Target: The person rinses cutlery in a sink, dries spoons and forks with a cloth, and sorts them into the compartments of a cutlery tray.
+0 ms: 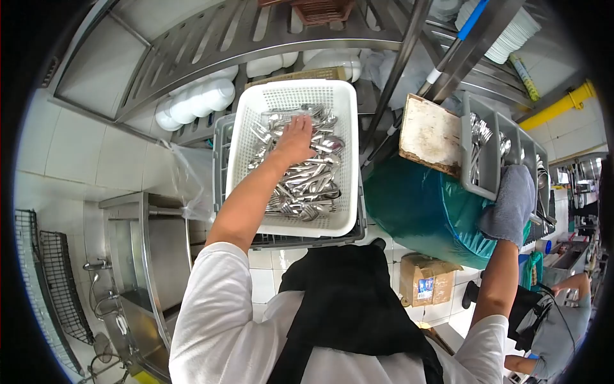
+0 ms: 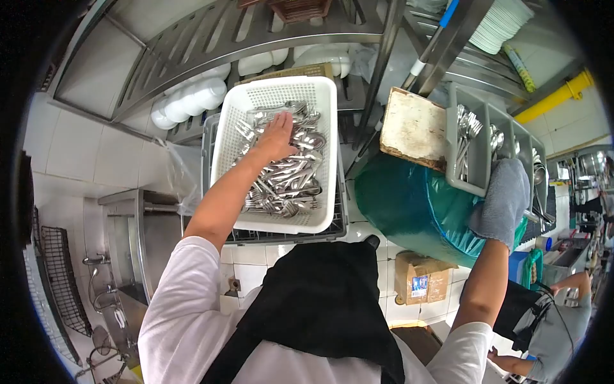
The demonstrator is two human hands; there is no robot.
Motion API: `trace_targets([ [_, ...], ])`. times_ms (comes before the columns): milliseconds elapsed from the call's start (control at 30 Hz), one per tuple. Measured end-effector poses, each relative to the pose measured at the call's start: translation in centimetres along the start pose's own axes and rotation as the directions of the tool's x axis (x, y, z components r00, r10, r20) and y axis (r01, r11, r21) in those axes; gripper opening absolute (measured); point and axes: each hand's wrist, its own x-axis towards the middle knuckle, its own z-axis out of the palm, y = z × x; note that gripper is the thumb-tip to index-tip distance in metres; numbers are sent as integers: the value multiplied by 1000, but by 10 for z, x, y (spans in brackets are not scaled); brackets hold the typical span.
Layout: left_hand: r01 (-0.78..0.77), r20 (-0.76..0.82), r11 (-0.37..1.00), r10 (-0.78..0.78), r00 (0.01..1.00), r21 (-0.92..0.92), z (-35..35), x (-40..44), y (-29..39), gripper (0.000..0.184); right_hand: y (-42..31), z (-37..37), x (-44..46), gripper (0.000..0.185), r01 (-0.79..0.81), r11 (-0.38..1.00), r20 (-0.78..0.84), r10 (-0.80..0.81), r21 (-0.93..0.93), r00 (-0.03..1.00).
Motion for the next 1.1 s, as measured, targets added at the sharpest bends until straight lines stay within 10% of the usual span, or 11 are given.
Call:
trace_targets([
  [100, 87, 207, 989, -61, 976, -119, -19, 18, -15, 95, -6, -9, -5, 13, -6, 997, -29, 8, 72, 1000],
  [267, 14, 133, 986, -37, 990, 166, -11, 18, -12, 76, -3, -5, -3, 11, 28, 1000, -63, -29, -15, 998],
  [400, 72, -1, 984, -73, 997, 163, 6, 24, -4, 44, -7, -17, -5, 12, 46, 998, -83, -49, -40, 995],
  [700, 56, -17, 995, -55, 998, 77, 3, 31, -2, 36, 2, -8, 3, 19, -213, 974, -29, 216, 81, 976],
  [967, -20, -305, 942, -89, 948, -336, -31, -29, -21, 30, -4, -16, 3, 14, -211, 973, -35, 215, 91, 976],
  [1100, -289, -517, 610, -235, 823, -738, -33, -48, -47, 32, -9, -26, -3, 17, -92, 996, 22, 92, -20, 995],
])
